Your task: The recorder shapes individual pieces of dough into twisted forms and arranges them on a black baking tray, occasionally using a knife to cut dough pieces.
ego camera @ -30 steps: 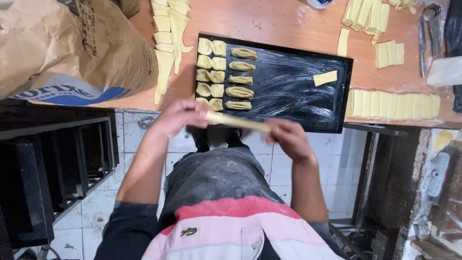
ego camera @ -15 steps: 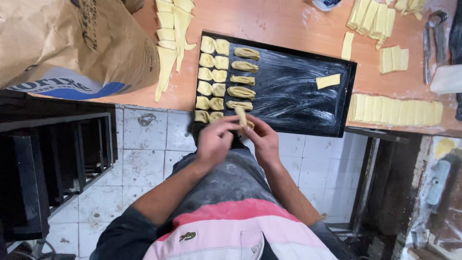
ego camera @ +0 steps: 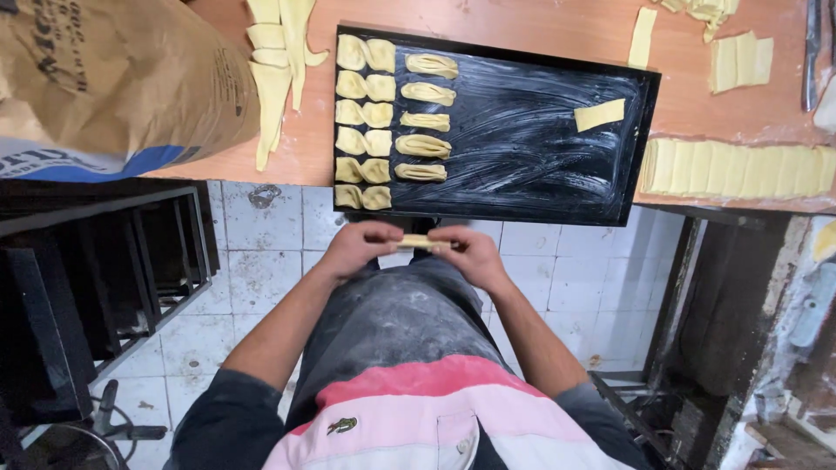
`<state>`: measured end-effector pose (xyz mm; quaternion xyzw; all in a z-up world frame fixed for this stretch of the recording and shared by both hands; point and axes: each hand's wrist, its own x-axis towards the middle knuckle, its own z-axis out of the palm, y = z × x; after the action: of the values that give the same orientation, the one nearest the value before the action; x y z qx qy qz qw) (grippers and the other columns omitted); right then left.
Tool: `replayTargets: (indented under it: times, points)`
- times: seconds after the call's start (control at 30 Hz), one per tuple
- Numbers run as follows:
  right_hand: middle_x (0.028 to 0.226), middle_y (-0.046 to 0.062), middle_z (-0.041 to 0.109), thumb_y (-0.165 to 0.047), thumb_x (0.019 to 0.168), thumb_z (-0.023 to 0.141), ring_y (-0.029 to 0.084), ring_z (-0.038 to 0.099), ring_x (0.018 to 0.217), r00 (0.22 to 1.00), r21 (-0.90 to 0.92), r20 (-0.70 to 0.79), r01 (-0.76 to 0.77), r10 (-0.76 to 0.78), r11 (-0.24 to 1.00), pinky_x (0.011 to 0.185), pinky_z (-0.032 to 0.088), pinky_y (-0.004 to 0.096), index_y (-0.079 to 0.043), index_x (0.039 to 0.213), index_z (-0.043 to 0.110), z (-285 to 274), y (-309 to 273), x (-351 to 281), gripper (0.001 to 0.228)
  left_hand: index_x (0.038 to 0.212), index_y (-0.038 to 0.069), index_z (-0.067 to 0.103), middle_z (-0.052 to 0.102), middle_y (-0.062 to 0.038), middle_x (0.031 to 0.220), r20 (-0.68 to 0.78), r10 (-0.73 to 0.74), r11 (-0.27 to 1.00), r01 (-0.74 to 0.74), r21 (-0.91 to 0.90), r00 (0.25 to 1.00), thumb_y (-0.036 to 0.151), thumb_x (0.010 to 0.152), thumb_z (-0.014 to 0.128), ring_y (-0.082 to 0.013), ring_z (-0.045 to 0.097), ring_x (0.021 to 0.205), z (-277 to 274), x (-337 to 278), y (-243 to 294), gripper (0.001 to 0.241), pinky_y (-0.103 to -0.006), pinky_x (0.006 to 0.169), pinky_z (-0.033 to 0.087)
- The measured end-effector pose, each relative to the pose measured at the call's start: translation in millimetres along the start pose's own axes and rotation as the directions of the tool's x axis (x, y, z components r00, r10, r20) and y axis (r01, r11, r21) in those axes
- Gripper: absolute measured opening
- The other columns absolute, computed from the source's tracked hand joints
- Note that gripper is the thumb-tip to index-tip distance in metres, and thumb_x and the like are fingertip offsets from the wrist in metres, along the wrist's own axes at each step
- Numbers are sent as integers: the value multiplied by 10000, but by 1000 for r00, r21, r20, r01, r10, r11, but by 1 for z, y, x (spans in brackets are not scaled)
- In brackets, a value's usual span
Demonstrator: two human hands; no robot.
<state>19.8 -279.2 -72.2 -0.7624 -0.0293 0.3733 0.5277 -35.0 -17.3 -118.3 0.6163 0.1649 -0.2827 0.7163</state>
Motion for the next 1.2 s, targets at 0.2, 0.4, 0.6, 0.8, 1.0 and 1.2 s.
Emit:
replayTargets:
  times: [0.2,0.4,0.6,0.8,1.0,1.2]
  points:
    - [1188,80,661,-94,911,739,226,713,1016,929,-288,-85,323,-360,902,850,616,320,-120,1167,732,-10,-14,51,258,943,77,731,712,-72,905,-122,335,818,-224,529,934,133,810,801,-221,700,830,10,45,37,161,-341,750,557]
    - [1072,44,712,-101,855,802,289,681,996,849,-633,-62,373,-525,678,840,564,403,-107,1067,762,-13,14,78,216,925,78,676,680,-103,884,-51,621,484,-331,811,782,98,812,774,-344,645,910,15,64,29,151,-474,774,510]
    - [1002,59,690,-134,792,834,267,688,909,908,-579,-157,234,-388,781,757,554,380,-150,1010,792,-17,23,88,222,909,90,682,678,-87,874,-71,624,461,-293,837,778,126,775,798,-330,634,927,11,69,24,181,-469,822,496]
    - [966,69,713,-144,815,837,289,697,906,940,-647,-86,200,-331,736,774,553,393,-160,1055,812,-28,6,85,242,885,84,681,685,-89,946,-31,636,424,-316,849,771,135,756,797,-332,633,953,13,59,37,182,-462,817,486]
    - [1140,91,765,-185,928,713,252,749,1020,923,-473,-347,-17,-169,881,894,576,347,-127,1228,720,-112,8,68,306,875,106,725,699,-65,915,-1,631,338,-275,900,776,232,786,791,-304,633,949,15,61,31,167,-466,866,464]
    - [1178,266,679,-208,995,763,435,638,1108,637,-650,-673,-266,-376,712,951,513,495,52,1205,663,-289,60,117,349,893,144,739,720,-28,910,-16,499,86,-32,996,866,220,875,708,-261,647,1010,34,67,56,84,-479,990,430]
